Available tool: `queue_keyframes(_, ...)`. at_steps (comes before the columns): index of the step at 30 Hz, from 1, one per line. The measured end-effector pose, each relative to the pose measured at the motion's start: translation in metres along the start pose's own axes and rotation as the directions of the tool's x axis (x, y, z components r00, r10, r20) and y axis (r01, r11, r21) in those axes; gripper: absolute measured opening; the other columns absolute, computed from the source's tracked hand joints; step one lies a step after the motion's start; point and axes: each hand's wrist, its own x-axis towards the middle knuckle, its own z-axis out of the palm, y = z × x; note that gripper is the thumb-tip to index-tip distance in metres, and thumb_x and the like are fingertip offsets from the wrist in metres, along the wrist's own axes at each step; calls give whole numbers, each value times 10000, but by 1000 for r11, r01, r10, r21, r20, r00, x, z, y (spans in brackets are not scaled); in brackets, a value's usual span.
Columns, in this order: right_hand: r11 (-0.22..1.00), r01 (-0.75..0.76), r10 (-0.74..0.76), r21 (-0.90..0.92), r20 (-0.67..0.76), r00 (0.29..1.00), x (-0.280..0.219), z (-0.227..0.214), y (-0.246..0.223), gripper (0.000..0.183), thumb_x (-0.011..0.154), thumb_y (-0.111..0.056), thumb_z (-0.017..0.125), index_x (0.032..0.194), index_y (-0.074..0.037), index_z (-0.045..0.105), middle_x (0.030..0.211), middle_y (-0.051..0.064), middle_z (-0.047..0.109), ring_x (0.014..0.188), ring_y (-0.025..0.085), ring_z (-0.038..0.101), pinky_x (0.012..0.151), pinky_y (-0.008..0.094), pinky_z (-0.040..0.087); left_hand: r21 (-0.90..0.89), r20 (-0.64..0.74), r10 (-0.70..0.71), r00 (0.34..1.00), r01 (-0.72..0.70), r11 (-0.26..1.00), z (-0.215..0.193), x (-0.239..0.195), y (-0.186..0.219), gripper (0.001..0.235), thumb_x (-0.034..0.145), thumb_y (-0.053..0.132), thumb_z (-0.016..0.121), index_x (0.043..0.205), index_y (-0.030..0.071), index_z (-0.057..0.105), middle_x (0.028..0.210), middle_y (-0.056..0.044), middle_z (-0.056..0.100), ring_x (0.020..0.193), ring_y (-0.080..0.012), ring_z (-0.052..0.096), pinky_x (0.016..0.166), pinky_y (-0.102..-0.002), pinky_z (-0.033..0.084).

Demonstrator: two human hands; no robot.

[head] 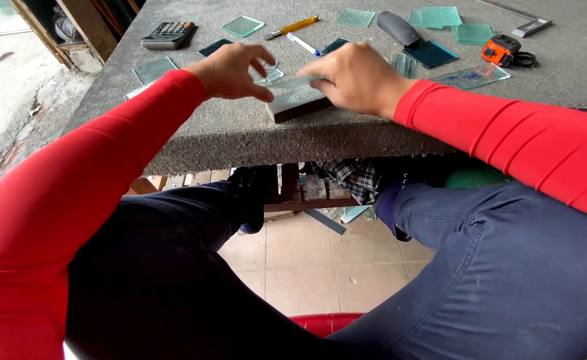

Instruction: The person smooths the edges of small glass pieces using a rectangular metal block on a workbench. They pick up individual glass pieces, rub their edges against the block, and place them back on the table.

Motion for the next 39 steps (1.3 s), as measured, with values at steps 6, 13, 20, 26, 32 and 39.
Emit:
queue_keyframes(6, 957, -162, 206, 239, -175, 963, -1, -7, 3, 145, 1099, -70, 803, 1217, -50, 886, 640, 52, 670, 512, 149, 456, 482, 349, 336, 179, -339, 467, 817, -431, 884, 11, 19, -3, 167, 887, 174, 971, 950, 138, 820, 937, -20, 839, 816, -168, 735, 821, -384, 577)
queue_keyframes(13, 954, -72, 34, -292, -134, 990, 4, 10, 3, 107, 1046, -44, 698, 1089, -114, 766, 861, 43, 764, 624, 167, 690, 483, 326, 558, 498, -353, 526, 774, -321, 806, 26, 20, 21, 64, 892, 141, 827, 916, 197, 805, 823, 16, 792, 946, -291, 669, 670, -487, 572)
queue_keyframes(20, 871, 4, 115, -491, 212, 971, -1, 34, 17, 280, 1102, 68, 545, 999, -122, 723, 671, -16, 676, 526, 139, 684, 461, 320, 605, 466, -192, 400, 896, -276, 841, 39, 18, 30, 324, 908, 313, 935, 1158, 180, 779, 896, 27, 809, 967, -236, 742, 744, -465, 629)
queue_keyframes(26, 949, -31, 134, -312, 315, 940, -17, 12, -8, 435, 1182, -83, 382, 1374, -107, 771, 604, 22, 647, 504, 162, 667, 616, 341, 649, 405, 33, 76, 997, -83, 910, 49, 34, -17, 796, 863, 443, 941, 1530, 137, 634, 1335, -189, 766, 1247, -419, 720, 1045, -570, 601)
queue_keyframes(32, 911, -21, 162, -412, 310, 937, -38, 48, 37, 377, 1210, -53, 379, 1187, -68, 755, 588, -2, 612, 497, 153, 649, 602, 299, 634, 398, 179, -29, 984, -45, 916, 29, 15, -7, 833, 937, 461, 880, 1621, 109, 558, 1400, -181, 756, 1346, -417, 674, 1158, -560, 544)
queue_keyframes(39, 948, -6, 117, -318, 330, 937, -32, 52, 26, 393, 1229, -83, 311, 1282, -77, 700, 597, -23, 567, 473, 137, 597, 597, 283, 628, 380, 209, -36, 977, -47, 924, 26, 10, -1, 827, 954, 429, 860, 1645, 110, 536, 1406, -184, 748, 1374, -433, 655, 1205, -586, 498)
